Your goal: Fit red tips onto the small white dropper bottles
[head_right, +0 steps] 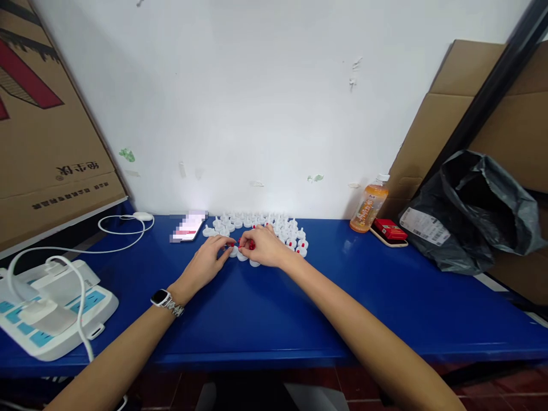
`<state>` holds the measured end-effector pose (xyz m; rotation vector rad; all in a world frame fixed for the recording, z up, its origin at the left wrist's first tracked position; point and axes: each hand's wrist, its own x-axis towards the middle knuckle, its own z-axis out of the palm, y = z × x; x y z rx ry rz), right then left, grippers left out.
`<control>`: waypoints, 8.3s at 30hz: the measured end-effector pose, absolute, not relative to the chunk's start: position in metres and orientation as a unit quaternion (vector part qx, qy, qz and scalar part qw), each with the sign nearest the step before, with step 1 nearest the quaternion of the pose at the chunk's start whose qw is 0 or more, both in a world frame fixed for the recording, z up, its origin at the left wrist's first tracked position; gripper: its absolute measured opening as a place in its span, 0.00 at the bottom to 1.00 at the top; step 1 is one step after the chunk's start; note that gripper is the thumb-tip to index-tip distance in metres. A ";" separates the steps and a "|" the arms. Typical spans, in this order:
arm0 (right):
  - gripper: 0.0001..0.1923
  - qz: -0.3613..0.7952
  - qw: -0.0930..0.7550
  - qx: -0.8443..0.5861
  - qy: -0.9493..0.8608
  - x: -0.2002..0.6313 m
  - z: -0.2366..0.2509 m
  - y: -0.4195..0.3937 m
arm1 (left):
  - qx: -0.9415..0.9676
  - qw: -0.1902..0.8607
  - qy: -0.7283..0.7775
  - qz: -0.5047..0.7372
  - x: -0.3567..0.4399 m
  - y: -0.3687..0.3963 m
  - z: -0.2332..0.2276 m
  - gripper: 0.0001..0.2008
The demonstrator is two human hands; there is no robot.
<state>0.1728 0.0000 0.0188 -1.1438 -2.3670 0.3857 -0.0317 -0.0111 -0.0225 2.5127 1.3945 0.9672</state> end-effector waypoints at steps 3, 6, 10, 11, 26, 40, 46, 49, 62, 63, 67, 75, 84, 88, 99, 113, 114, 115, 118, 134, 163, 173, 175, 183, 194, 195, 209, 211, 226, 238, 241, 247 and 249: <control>0.03 0.143 0.230 -0.422 -0.865 0.170 0.017 0.001 | 0.819 0.072 0.469 0.322 -0.033 -0.010 -0.023 0.12; 0.03 0.130 0.216 -0.429 -0.868 0.169 0.016 0.001 | 0.815 0.094 0.470 0.326 -0.032 -0.010 -0.023 0.12; 0.06 0.107 0.209 -0.430 -0.872 0.171 0.018 0.000 | 0.805 0.157 0.459 0.341 -0.032 -0.013 -0.021 0.14; 0.07 0.106 0.217 -0.432 -0.869 0.172 0.019 0.001 | 0.803 0.160 0.457 0.349 -0.033 -0.013 -0.020 0.14; 0.10 -0.001 0.150 -0.555 -0.818 0.123 0.023 0.111 | 0.785 0.122 0.468 0.387 -0.039 -0.015 -0.018 0.10; 0.11 0.272 0.396 -0.412 -0.774 0.145 0.039 0.000 | 0.776 0.106 0.457 0.421 -0.027 -0.023 -0.012 0.20; 0.09 0.084 0.282 -0.518 -0.804 0.169 0.028 0.018 | 0.787 0.164 0.454 0.383 -0.026 -0.025 -0.016 0.15; 0.07 0.016 0.172 -0.554 -0.814 0.174 0.022 0.027 | 0.797 0.163 0.445 0.376 -0.025 -0.027 -0.015 0.14; 0.06 0.076 0.266 -0.553 -0.786 0.171 0.011 0.027 | 0.808 0.172 0.420 0.376 -0.023 -0.029 -0.013 0.12; 0.06 0.132 0.317 -0.532 -0.773 0.172 0.012 0.025 | 0.808 0.173 0.419 0.375 -0.023 -0.028 -0.013 0.12; 0.12 0.373 0.449 -0.401 -0.706 0.169 0.010 0.011 | 0.802 0.180 0.429 0.374 -0.023 -0.029 -0.016 0.14; 0.21 0.511 0.506 -0.324 -0.615 0.154 0.007 -0.004 | 0.804 0.190 0.426 0.369 -0.021 -0.033 -0.018 0.17; 0.18 0.497 0.513 -0.319 -0.623 0.157 0.008 -0.007 | 0.803 0.192 0.419 0.378 -0.019 -0.033 -0.019 0.18; 0.17 0.473 0.543 -0.324 -0.614 0.149 0.001 -0.012 | 0.804 0.196 0.404 0.390 -0.017 -0.034 -0.019 0.17; 0.16 0.392 0.572 -0.339 -0.636 0.133 0.006 -0.024 | 0.783 0.207 0.376 0.450 -0.015 -0.036 -0.013 0.16; 0.06 0.083 0.248 -0.492 -0.830 0.156 0.029 0.092 | 0.720 0.077 0.525 0.447 -0.047 -0.008 -0.022 0.08; 0.06 0.067 0.222 -0.492 -0.839 0.154 0.028 0.093 | 0.724 0.072 0.526 0.441 -0.048 -0.006 -0.024 0.08; 0.06 0.051 0.197 -0.489 -0.848 0.152 0.028 0.093 | 0.727 0.067 0.526 0.435 -0.049 -0.005 -0.026 0.08; 0.06 0.021 0.142 -0.480 -0.865 0.147 0.027 0.088 | 0.731 0.062 0.530 0.426 -0.051 -0.003 -0.030 0.10; 0.06 0.184 0.302 -0.423 -0.834 0.120 0.026 0.059 | 0.720 0.069 0.542 0.427 -0.044 -0.013 -0.024 0.12; 0.06 -0.022 0.072 -0.535 -0.841 0.157 0.027 0.018 | 0.808 0.124 0.459 0.348 -0.028 -0.025 -0.021 0.17; 0.13 0.394 0.550 -0.372 -0.635 0.150 0.006 0.012 | 0.798 0.135 0.465 0.359 -0.025 -0.031 -0.016 0.17; 0.14 0.423 0.575 -0.366 -0.597 0.141 0.000 0.007 | 0.795 0.139 0.467 0.361 -0.025 -0.031 -0.016 0.17; 0.15 0.422 0.618 -0.368 -0.553 0.127 -0.007 -0.005 | 0.783 0.143 0.478 0.372 -0.024 -0.031 -0.018 0.18; 0.19 0.366 0.612 -0.375 -0.592 0.120 -0.005 -0.018 | 0.784 0.114 0.445 0.417 -0.022 -0.029 -0.019 0.16; 0.19 0.370 0.611 -0.371 -0.593 0.119 -0.005 -0.018 | 0.785 0.113 0.440 0.420 -0.023 -0.029 -0.019 0.16; 0.02 0.279 0.428 -0.402 -0.760 0.138 0.027 0.035 | 0.737 0.104 0.519 0.421 -0.038 -0.019 -0.017 0.24; 0.03 0.225 0.367 -0.410 -0.804 0.137 0.027 0.044 | 0.718 0.081 0.535 0.437 -0.046 -0.014 -0.020 0.17; 0.16 0.036 0.144 -0.440 -0.886 0.096 0.043 0.058 | 0.663 0.053 0.594 0.452 -0.067 0.009 -0.025 0.09; 0.14 0.152 0.355 -0.436 -0.813 0.101 0.038 0.033 | 0.572 0.138 0.575 0.568 -0.051 -0.008 -0.004 0.18; 0.13 0.215 0.489 -0.397 -0.746 0.119 0.037 0.012 | 0.598 0.286 0.509 0.549 -0.026 -0.004 0.004 0.24; 0.14 0.132 0.538 -0.388 -0.736 0.142 0.025 0.000 | 0.695 0.225 0.427 0.533 0.005 0.013 0.017 0.21; 0.14 0.121 0.518 -0.389 -0.752 0.151 0.022 0.004 | 0.710 0.211 0.420 0.524 0.004 0.017 0.016 0.20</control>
